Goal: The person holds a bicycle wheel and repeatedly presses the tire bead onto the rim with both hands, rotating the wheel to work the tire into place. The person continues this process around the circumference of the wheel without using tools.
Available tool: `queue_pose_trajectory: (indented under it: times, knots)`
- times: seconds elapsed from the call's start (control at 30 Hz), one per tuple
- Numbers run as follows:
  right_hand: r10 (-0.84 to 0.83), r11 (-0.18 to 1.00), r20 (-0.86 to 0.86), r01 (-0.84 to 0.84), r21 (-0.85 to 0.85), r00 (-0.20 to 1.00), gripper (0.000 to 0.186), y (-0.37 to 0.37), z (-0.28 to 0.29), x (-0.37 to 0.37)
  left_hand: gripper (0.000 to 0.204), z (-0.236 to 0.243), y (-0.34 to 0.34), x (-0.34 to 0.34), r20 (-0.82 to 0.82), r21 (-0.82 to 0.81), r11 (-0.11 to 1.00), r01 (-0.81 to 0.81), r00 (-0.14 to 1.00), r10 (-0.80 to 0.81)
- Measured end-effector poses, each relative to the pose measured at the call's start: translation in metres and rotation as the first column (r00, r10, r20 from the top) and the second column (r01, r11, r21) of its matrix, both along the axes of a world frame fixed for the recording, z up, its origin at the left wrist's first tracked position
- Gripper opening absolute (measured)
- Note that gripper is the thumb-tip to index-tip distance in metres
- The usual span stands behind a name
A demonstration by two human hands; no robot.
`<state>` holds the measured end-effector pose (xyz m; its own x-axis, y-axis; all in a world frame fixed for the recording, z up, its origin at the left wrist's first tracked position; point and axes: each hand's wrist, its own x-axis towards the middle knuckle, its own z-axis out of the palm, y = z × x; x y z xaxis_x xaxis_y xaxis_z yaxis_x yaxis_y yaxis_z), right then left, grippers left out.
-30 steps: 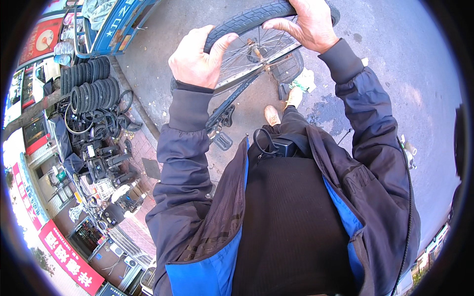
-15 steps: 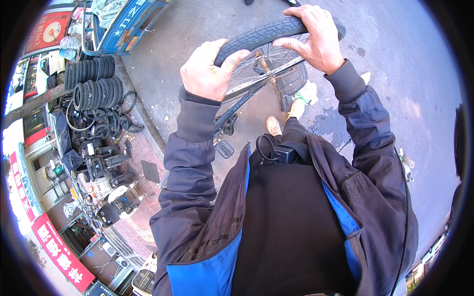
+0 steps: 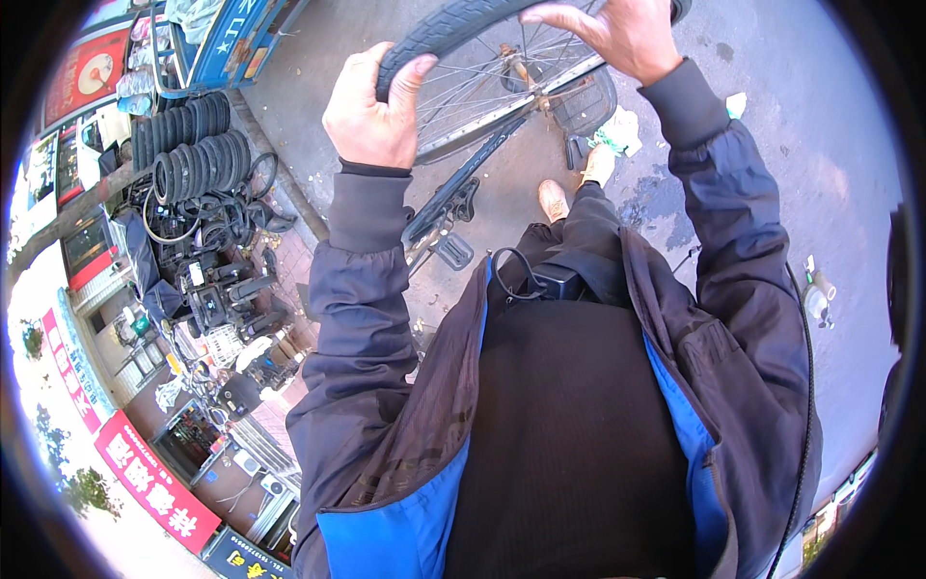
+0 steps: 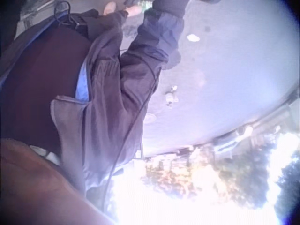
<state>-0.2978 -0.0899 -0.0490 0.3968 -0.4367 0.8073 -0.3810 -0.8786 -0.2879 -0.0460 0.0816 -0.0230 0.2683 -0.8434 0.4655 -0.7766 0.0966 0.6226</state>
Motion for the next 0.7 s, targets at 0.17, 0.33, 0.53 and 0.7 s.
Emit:
queue_pose_trajectory:
  times: [0.17,0.33,0.53,0.7]
  knots:
    - [0.007,1.0,0.028,-0.007,0.015,1.0,0.065,-0.002,0.004,0.001,0.037,-0.006,-0.006,-0.001,-0.068,-0.033,0.999,-0.028,0.997,0.025]
    - [0.03,0.997,-0.013,-0.029,0.075,0.999,0.063,-0.003,0.015,-0.001,0.036,0.001,-0.007,-0.006,-0.081,0.029,0.996,-0.086,0.993,0.088]
    - [-0.025,0.976,0.075,0.008,0.219,0.997,0.05,-0.009,0.014,0.004,0.035,0.013,-0.01,-0.015,-0.051,0.151,0.979,-0.133,0.988,0.143]
    - [0.076,0.974,0.008,-0.076,0.215,0.997,0.058,-0.027,0.008,0.002,0.037,0.03,-0.008,-0.016,-0.061,0.273,0.96,-0.064,0.995,0.084]
